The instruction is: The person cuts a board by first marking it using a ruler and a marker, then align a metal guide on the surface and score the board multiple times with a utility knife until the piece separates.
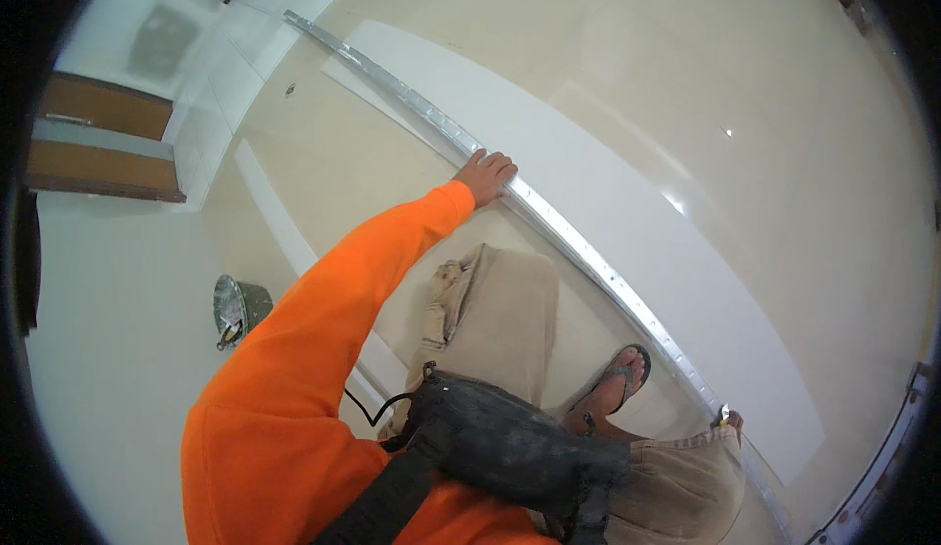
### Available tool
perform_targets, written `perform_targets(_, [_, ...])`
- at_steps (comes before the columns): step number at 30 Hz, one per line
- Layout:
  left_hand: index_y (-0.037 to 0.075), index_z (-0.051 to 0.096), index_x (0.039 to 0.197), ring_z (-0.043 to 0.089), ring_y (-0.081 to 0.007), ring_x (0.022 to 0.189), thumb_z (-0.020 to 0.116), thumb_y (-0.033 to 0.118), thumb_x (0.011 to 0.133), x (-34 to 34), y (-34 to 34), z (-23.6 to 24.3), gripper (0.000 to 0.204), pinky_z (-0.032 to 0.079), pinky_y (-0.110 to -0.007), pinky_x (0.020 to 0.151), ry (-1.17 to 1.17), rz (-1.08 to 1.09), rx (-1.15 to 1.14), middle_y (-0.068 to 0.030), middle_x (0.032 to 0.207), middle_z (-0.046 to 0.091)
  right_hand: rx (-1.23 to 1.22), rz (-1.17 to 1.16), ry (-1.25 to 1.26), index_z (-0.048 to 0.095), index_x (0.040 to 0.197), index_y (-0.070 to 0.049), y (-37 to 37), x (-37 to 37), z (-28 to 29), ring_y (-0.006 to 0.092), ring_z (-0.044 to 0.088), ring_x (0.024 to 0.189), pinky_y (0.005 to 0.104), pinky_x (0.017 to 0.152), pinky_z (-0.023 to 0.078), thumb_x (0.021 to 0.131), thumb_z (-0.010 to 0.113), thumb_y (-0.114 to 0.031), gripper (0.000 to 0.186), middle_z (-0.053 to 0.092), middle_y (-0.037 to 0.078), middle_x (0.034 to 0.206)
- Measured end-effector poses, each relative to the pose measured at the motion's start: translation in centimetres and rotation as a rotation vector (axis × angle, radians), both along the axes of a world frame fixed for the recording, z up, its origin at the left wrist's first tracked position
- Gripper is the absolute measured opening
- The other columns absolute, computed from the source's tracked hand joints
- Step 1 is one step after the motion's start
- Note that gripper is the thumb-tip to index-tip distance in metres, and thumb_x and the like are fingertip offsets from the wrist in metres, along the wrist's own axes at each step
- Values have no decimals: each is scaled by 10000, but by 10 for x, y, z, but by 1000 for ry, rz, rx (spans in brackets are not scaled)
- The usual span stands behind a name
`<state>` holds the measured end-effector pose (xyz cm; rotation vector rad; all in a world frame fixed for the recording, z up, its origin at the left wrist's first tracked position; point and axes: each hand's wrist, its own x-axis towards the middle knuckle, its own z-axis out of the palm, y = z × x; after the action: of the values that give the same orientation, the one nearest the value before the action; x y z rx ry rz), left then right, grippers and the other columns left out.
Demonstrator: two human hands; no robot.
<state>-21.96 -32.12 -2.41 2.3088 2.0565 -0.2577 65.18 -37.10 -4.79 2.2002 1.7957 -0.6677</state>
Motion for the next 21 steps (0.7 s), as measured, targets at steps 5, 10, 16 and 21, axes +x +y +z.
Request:
perform_targets(5, [149, 465, 1361, 360, -225, 1377, 674, 354, 871, 15, 40, -7, 571, 314, -513, 1107, -52, 114, -114, -44, 1408, 462, 57, -89, 50, 496, 1346, -107, 39, 15, -16, 349, 608, 1122, 420, 910, 509, 886, 643, -175, 488, 578, 159, 1285])
perform_targets(10, [144, 483, 1341, 375, -262, 1366, 727, 332, 831, 18, 51, -1, 595, 370, -490, 1064, -16, 217, -279, -70, 1417, 454, 67, -173, 144, 491, 1356, -108, 45, 10, -48, 354, 605, 1129, 420, 916, 507, 894, 632, -170, 488, 578, 161, 1290])
perform_targets(16, [136, 449, 1393, 334, -319, 1405, 780, 367, 772, 32, 106, -25, 740, 358, -503, 1109, -156, 264, -313, -140, 1475, 397, 166, -320, 276, 484, 1369, -110, 54, 35, -70, 361, 601, 1136, 420, 922, 504, 904, 620, -164, 487, 579, 163, 1296])
perform_targets(21, [49, 315, 1483, 179, -352, 1475, 786, 511, 736, -42, 48, -99, 996, 204, -435, 1210, -68, 448, -412, -194, 1564, 260, 32, -439, 243, 421, 1455, -139, 89, -122, -71, 388, 541, 1231, 448, 974, 481, 937, 563, -155, 538, 510, 177, 1419])
